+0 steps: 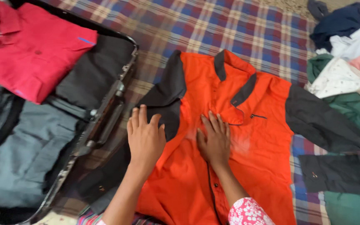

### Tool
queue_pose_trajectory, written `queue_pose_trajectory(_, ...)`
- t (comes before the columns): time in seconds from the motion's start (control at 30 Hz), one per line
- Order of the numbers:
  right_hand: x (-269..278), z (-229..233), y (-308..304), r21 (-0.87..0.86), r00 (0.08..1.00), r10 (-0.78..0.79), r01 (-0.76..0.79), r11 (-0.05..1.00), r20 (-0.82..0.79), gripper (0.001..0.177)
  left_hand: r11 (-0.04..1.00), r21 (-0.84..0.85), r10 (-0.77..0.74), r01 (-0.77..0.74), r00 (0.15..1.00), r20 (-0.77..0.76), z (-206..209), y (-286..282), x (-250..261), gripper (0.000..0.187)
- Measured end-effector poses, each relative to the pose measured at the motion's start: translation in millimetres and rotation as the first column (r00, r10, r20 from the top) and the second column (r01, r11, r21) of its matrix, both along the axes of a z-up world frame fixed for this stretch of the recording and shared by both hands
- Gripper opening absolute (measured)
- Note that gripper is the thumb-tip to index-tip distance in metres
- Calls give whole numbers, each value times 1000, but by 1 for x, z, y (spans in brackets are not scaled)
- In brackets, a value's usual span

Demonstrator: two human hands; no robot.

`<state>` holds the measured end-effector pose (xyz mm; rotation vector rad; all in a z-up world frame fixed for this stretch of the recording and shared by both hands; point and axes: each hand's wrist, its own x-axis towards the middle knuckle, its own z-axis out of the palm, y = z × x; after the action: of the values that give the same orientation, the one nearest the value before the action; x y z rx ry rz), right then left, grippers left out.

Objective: The person packs a suitcase by arranging folded garments inside and then folds an orange shirt with black sleeves on a floor mat.

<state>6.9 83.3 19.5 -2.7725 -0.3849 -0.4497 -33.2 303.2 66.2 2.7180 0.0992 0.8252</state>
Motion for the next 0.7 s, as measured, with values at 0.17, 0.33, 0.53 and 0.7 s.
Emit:
queue_pose_trajectory(0.17,1,3,2,10,999,7,-8,1000,35,51,984,-16,159,-178,912,-377,-20,15,5,47)
queue_pose_trajectory(0.33,2,1,2,10,999,3,-3,1000,42,51,936,-342,-14,-87,959,-283,7,3,7,44)
queue_pose_trajectory(0.53,-1,-2,1,25,995,18,-21,999,100,51,924,-236,-334,301,936,-114,37,-51,-9,66)
queue_pose_trajectory(0.7,1,-1,-2,52,996,50,-54,997,77,52,820,-475,-473,319,845,-248,13,-67,-13,29)
